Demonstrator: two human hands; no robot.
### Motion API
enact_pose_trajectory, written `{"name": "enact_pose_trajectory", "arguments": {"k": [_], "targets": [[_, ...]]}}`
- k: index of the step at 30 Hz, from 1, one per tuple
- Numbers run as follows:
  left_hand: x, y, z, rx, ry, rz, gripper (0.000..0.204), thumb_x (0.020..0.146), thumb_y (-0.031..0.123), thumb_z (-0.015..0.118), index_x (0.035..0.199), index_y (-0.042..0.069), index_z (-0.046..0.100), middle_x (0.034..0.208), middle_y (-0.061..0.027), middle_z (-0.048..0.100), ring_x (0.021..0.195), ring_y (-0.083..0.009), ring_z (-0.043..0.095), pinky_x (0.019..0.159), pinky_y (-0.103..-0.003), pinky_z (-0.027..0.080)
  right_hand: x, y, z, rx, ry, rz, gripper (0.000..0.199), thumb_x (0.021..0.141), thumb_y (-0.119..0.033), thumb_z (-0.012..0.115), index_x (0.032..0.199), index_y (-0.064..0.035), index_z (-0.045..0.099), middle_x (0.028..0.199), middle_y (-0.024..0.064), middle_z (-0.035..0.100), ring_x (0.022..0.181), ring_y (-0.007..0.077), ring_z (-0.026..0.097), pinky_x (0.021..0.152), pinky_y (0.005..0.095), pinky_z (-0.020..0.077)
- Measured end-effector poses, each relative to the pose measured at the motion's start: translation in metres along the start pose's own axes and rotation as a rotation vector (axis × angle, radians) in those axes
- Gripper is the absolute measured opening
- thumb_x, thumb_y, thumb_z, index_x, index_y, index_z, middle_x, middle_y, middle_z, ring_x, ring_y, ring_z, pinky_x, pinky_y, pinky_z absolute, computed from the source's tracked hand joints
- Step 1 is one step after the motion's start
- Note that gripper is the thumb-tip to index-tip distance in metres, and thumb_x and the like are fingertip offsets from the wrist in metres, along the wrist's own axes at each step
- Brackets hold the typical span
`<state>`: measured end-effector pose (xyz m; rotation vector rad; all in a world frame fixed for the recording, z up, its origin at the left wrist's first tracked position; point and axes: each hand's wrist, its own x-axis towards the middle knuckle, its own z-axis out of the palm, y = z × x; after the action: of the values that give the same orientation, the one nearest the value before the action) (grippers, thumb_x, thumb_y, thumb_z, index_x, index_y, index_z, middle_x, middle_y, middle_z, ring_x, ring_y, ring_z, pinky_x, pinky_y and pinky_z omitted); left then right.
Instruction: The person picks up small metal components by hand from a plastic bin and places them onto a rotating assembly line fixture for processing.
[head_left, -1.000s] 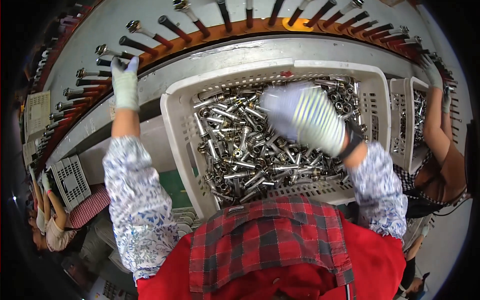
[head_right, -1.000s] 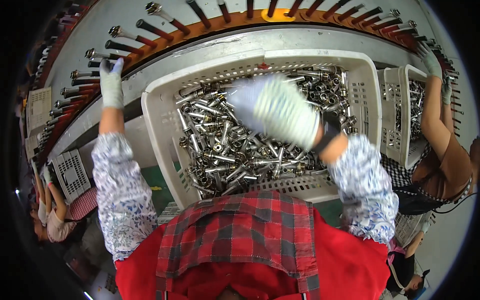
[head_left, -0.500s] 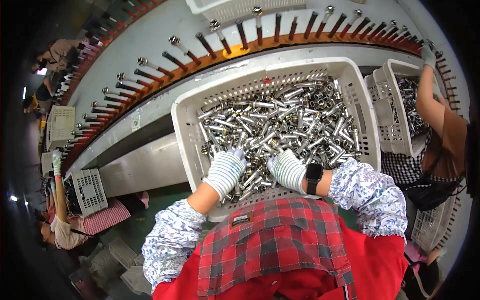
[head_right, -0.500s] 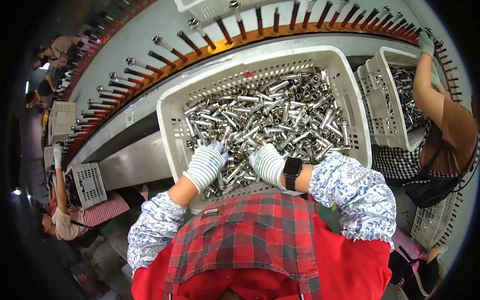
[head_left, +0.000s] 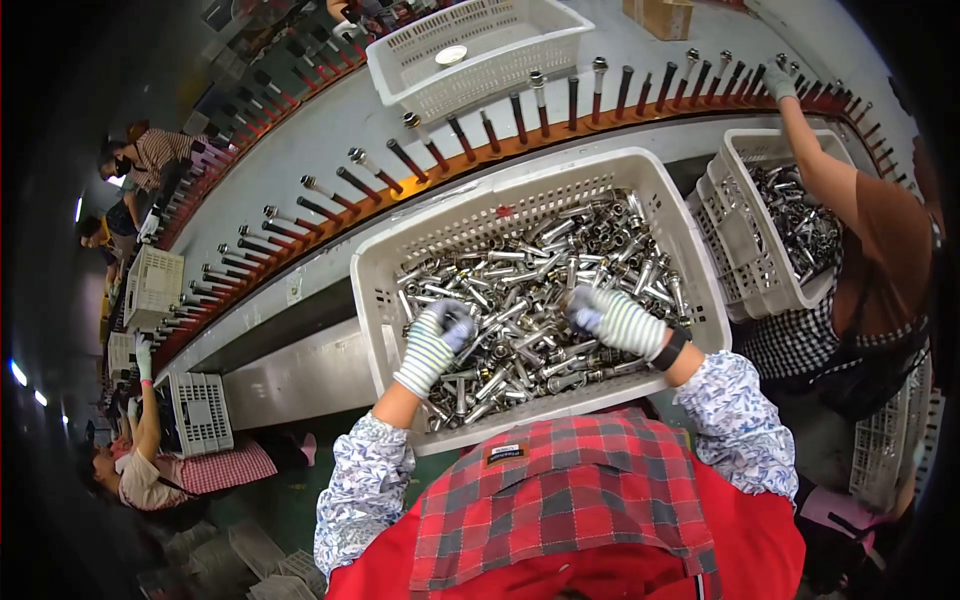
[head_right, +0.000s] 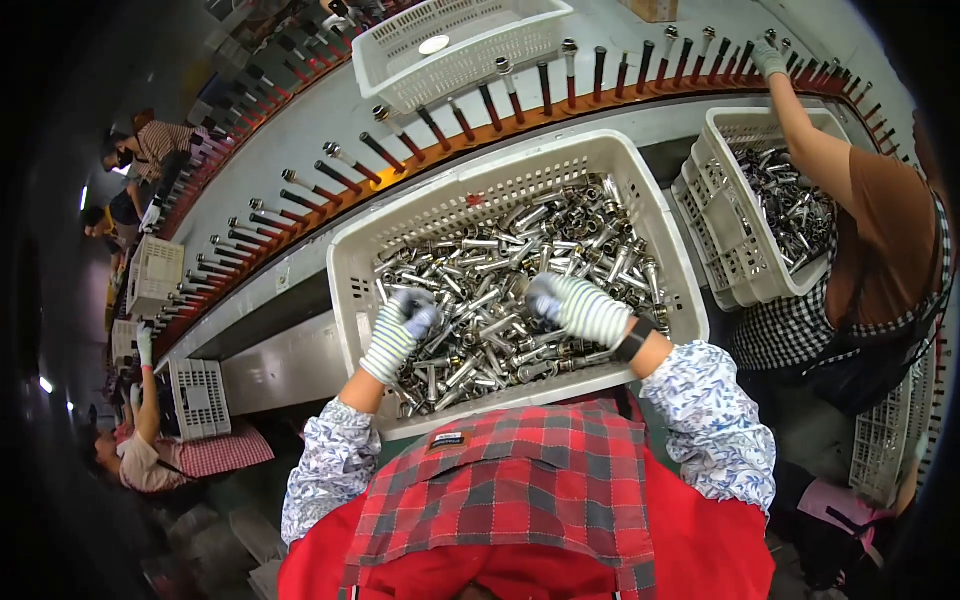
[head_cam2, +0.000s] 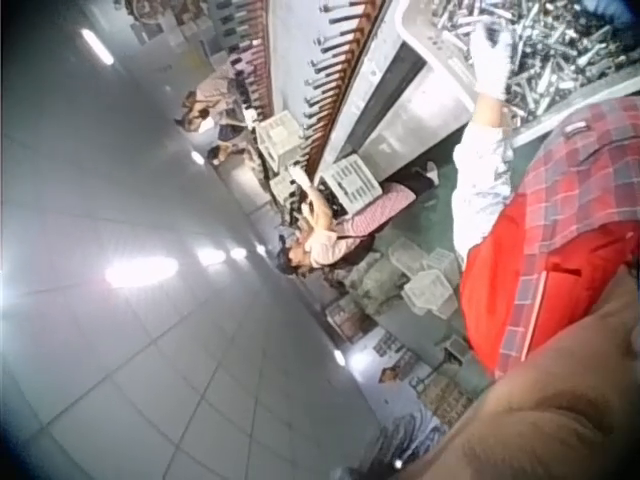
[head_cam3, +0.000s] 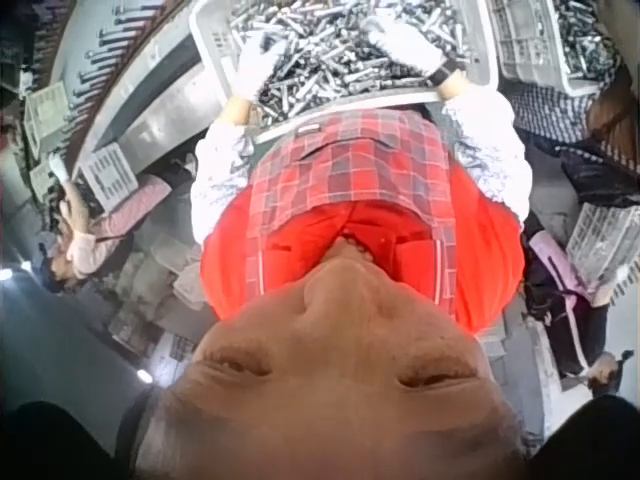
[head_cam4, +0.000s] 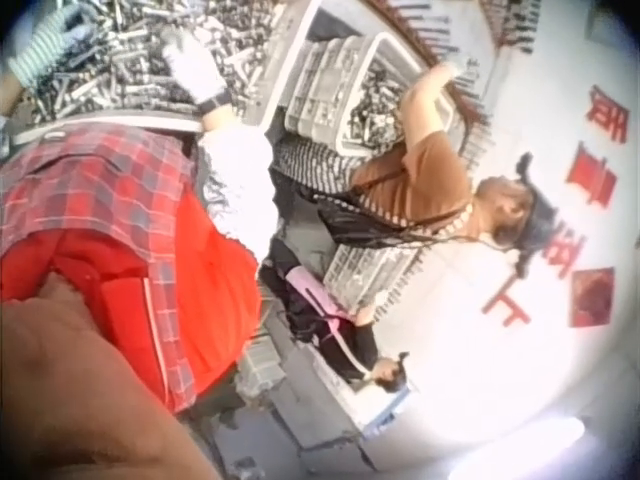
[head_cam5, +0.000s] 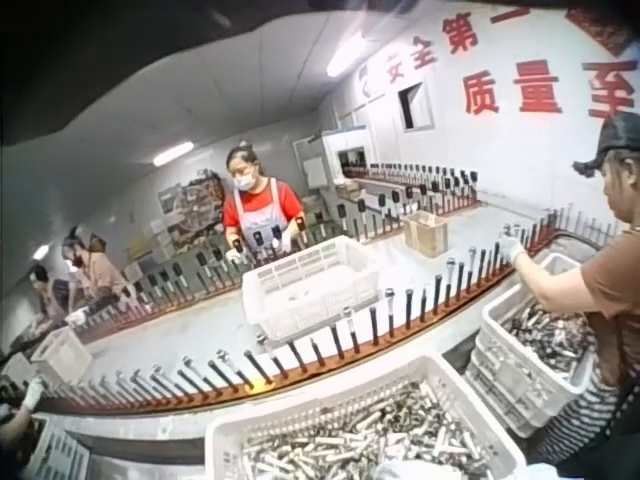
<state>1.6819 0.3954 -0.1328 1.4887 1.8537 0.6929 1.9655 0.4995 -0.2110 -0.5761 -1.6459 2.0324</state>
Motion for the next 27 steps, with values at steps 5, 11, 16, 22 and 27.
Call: {"name": "enact_pose_trajectory", "arguments": {"k": [5, 11, 16, 22, 27], "targets": [[0.038, 0.04, 0.005, -0.524, -0.095, -0.108, 0.016, 0.086, 0.008, 0.063, 0.095, 0.002, 0.051, 0.105, -0.0127, 0.058, 0.085, -0.0181, 0.063, 0.074, -0.029, 0.055, -0.017, -0.026, -0.047, 0.662, 0.113, 0.069, 0.04, 0.091, -0.035, 0.058, 0.114, -0.003, 0.054, 0.104, 0.0109, 0.063, 0.095, 0.0184, 0.063, 0.077, 0.0271, 0.0522], [0.115, 0.031, -0.004, -1.045, -0.132, -0.376, 0.048, 0.083, 0.045, 0.065, 0.11, 0.006, 0.057, 0.074, 0.0, 0.057, 0.057, -0.0081, 0.056, 0.045, -0.022, 0.043, 0.036, -0.046, -0.088, 0.619, 0.099, 0.067, 0.058, 0.089, -0.051, 0.052, 0.115, -0.0002, 0.057, 0.105, 0.0103, 0.063, 0.086, 0.0106, 0.06, 0.076, 0.0245, 0.0492], [0.244, 0.038, -0.066, -1.252, 0.159, -0.017, 0.05, 0.079, 0.024, 0.074, 0.119, 0.005, 0.051, 0.088, -0.0005, 0.058, 0.081, -0.0163, 0.057, 0.076, -0.03, 0.05, 0.16, -0.076, -0.158, 0.312, 0.388, -0.166, 0.049, 0.089, -0.045, 0.056, 0.112, -0.0015, 0.056, 0.098, 0.0105, 0.066, 0.07, 0.0101, 0.062, 0.059, 0.0186, 0.0498], [0.416, -0.061, -0.163, -0.469, 0.704, 0.34, 0.016, 0.085, 0.003, 0.062, 0.101, 0.002, 0.06, 0.107, -0.0103, 0.064, 0.102, -0.0192, 0.059, 0.099, -0.034, 0.043, 0.374, -0.066, -0.23, 0.244, 0.671, -0.413, 0.028, 0.089, -0.024, 0.063, 0.11, -0.0059, 0.061, 0.104, 0.0084, 0.066, 0.075, 0.0129, 0.066, 0.057, 0.0209, 0.0515], [0.484, -0.174, -0.228, -0.227, 0.727, 0.32, 0.014, 0.087, 0.004, 0.061, 0.101, 0.002, 0.062, 0.103, -0.0089, 0.065, 0.093, -0.0179, 0.061, 0.088, -0.031, 0.047, 0.521, -0.018, -0.238, 0.174, 0.54, -0.353, 0.021, 0.092, -0.011, 0.055, 0.112, -0.0066, 0.058, 0.089, 0.0015, 0.063, 0.066, 0.0086, 0.059, 0.053, 0.0196, 0.0469]]}}
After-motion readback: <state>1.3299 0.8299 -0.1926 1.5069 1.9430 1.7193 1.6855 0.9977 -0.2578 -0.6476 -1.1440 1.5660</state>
